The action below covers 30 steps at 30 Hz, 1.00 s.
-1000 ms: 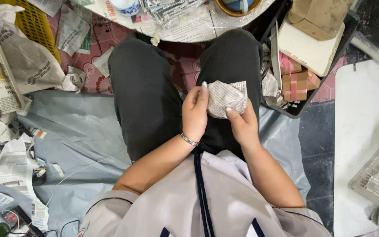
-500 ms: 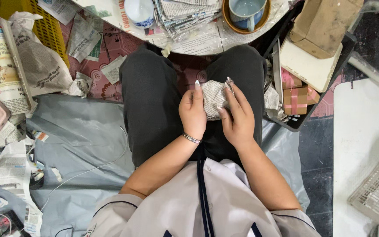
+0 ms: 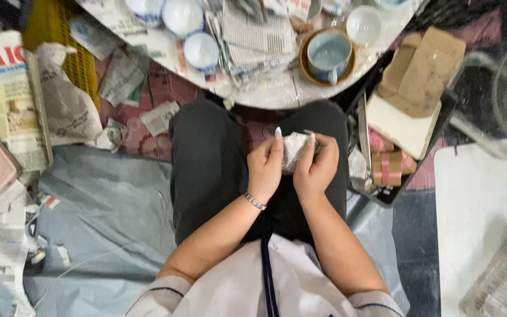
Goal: The person wraps individual ceramic dishes, including cups, saucers, and small plates, using newspaper sheets. They fold the paper around each item and place the wrapped pieces onto a nearby table.
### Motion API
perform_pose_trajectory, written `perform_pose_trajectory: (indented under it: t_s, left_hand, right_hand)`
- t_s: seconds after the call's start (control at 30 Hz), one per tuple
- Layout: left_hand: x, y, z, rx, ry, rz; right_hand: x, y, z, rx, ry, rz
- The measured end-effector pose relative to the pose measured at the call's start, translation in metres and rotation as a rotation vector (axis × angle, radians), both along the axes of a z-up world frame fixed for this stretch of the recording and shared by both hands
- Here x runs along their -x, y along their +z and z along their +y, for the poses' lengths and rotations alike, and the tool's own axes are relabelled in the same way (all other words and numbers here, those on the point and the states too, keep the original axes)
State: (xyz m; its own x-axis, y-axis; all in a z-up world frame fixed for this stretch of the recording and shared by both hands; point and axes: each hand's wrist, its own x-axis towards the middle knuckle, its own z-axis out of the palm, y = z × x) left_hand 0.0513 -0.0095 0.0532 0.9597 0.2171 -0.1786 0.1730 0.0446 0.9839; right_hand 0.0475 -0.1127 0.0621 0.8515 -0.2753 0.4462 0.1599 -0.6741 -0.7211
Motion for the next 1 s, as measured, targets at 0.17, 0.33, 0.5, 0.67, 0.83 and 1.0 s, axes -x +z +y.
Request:
perform_pose_trajectory:
  t_s: [0.17, 0.33, 0.5, 0.67, 0.83, 1.0]
  left_hand:
    - [-0.036, 0.001, 0.012, -0.122, -0.088, 0.147]
    - [-0.060, -0.006, 0.004, -0.339, 0.174, -0.220]
    - [-0.081, -0.017, 0.011, -0.370, 0.190, -0.366]
    - [-0.094, -0.026, 0.014, -0.364, 0.153, -0.325]
    - [-0.102, -0.028, 0.019, -0.152, -0.050, -0.270]
    - [-0.101, -0.016, 0.019, 0.117, -0.145, -0.285]
  right_hand:
    - [-0.028, -0.004, 0.006, 0.053, 0.000, 0.003]
    - [-0.060, -0.013, 0.015, -0.205, -0.081, 0.032]
    - [-0.084, -0.025, 0.019, -0.329, -0.073, 0.015]
    - [-0.102, -0.026, 0.018, -0.332, -0.025, 0.013]
    - [-0.132, -0.011, -0.001, -0.203, -0.013, 0.034]
    - [-0.196, -0.004, -0.059, -0.275, -0.077, 0.060]
